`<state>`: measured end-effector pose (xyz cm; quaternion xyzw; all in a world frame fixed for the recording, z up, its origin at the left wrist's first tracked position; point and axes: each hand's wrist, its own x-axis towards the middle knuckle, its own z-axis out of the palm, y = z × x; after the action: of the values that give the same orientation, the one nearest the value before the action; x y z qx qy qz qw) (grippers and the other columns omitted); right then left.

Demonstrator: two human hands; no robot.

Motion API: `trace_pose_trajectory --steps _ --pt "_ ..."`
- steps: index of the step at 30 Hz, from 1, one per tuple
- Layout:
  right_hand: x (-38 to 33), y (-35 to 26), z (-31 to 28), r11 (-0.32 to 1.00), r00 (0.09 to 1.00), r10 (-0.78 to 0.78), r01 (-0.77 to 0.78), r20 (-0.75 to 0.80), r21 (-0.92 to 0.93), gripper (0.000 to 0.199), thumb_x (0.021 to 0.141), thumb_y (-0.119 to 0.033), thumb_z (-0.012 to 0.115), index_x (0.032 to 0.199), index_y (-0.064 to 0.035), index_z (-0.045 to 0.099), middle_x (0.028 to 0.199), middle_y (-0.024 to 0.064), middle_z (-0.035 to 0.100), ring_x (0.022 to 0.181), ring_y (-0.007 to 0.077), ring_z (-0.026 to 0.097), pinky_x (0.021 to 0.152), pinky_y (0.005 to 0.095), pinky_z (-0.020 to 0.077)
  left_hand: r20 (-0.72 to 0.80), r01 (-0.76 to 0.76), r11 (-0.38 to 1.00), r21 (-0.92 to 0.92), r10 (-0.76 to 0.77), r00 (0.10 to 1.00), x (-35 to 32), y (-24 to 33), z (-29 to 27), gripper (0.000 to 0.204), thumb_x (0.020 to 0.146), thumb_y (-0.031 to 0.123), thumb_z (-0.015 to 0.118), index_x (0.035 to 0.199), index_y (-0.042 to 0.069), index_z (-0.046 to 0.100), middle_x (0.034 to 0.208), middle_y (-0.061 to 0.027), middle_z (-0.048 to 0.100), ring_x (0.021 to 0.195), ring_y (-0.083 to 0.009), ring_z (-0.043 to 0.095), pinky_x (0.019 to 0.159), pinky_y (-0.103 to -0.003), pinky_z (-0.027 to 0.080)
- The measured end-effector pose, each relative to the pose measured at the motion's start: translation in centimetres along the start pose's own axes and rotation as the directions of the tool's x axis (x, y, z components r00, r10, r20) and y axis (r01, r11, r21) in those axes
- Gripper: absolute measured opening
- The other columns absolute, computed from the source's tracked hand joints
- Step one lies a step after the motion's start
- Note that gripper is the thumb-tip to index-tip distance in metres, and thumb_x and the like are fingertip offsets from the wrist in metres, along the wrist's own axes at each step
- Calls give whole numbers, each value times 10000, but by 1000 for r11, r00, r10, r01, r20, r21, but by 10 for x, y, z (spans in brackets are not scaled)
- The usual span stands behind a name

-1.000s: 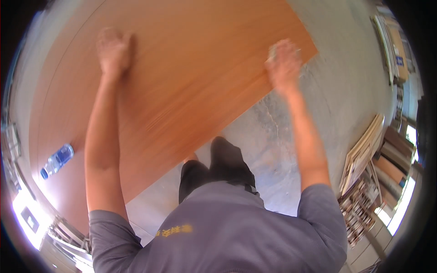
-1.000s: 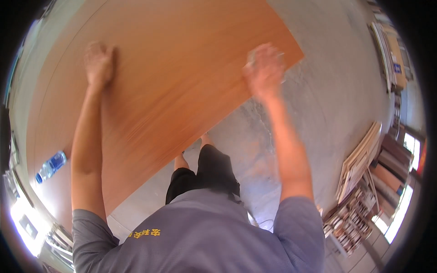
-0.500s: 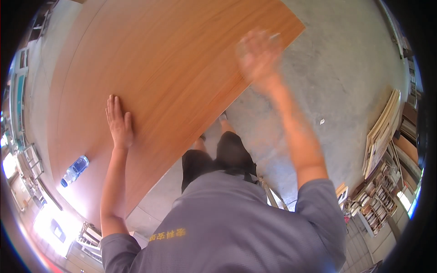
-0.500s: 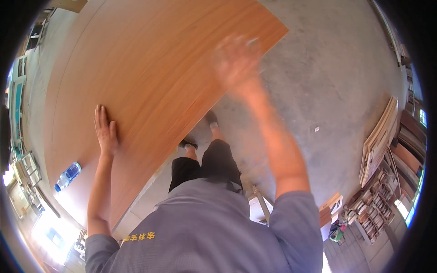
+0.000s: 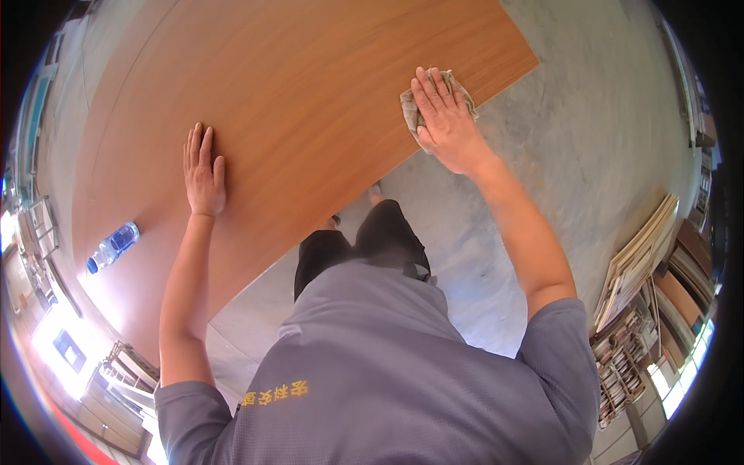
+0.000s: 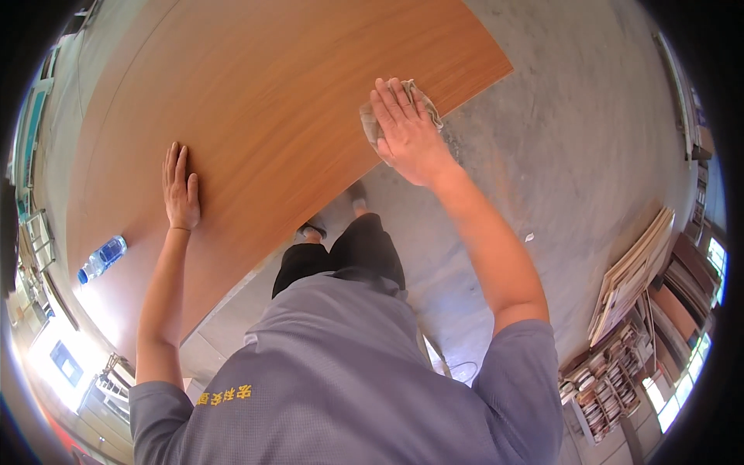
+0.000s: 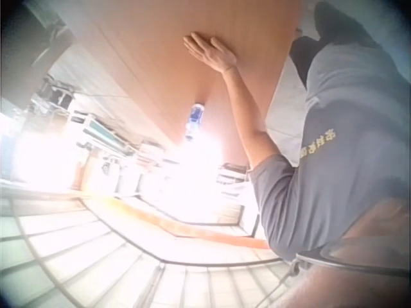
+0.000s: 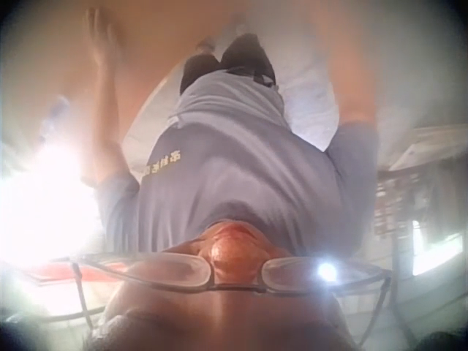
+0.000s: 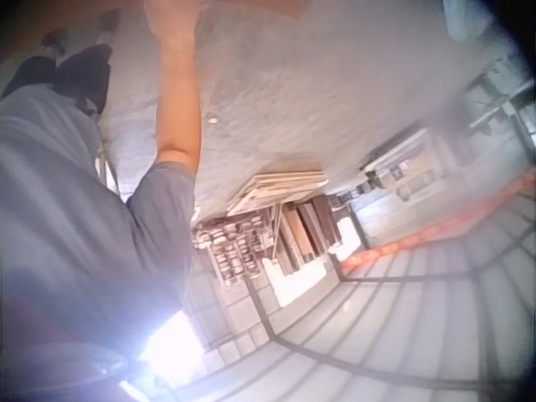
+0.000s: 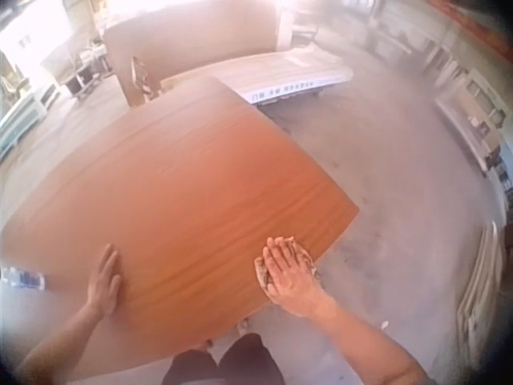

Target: The person wipes the surface of a large wooden board with a cloth, moving the cloth across the wood and occasionally shifting a water bottle to reach different areas.

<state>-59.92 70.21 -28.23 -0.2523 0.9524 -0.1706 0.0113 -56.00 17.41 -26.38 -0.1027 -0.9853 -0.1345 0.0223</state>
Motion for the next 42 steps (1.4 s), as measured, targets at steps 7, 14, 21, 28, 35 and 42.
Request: trace_pose_trajectory --steps 7,14,21,28,35,42 --pt "2 -18 -9 993 994 53 -41 100 -112 778 1035 -216 493 1695 6 144 1793 158 104 1656 367 86 1346 523 87 -9 15 1000 18 -14 1000 0 4 -3 573 1078 294 477 1618 106 438 1733 -88 333 1613 -316 257 1332 -471 195" --pt "7 2 -10 990 995 95 -91 28 -110 757 1007 -170 459 1686 11 178 1786 162 138 1651 358 127 1344 519 123 -9 35 999 -5 -35 999 2 6 -2 574 1081 296 477 1629 129 429 1738 -72 326 1613 -305 258 1331 -454 212" --pt "9 -1 -11 991 992 115 -112 54 -68 759 995 -176 457 1689 -8 198 1786 159 139 1656 351 105 1345 521 111 -12 36 999 20 -36 999 0 5 -3 575 1088 310 477 1634 138 423 1739 -59 323 1613 -304 259 1333 -450 214" --pt "13 12 -20 997 985 56 -48 161 -53 777 991 -209 432 1706 -52 171 1800 111 108 1664 314 63 1352 496 84 -20 50 999 6 -50 999 -2 3 -2 575 1085 283 474 1637 134 419 1742 -63 318 1616 -307 250 1331 -451 213" --pt "14 7 -24 997 978 70 -61 196 -52 821 978 -233 460 1719 -77 142 1809 86 68 1668 287 31 1356 488 56 -25 50 999 12 -50 998 -2 2 -2 580 1082 274 474 1638 119 419 1748 -68 310 1619 -313 245 1330 -441 206" --pt "14 22 -29 996 984 22 -6 175 -88 858 1026 -429 567 1713 -86 184 1803 101 97 1663 316 64 1348 512 66 -41 46 999 5 -46 998 -2 3 -2 578 1085 290 480 1634 118 425 1741 -66 325 1617 -314 253 1329 -441 207"
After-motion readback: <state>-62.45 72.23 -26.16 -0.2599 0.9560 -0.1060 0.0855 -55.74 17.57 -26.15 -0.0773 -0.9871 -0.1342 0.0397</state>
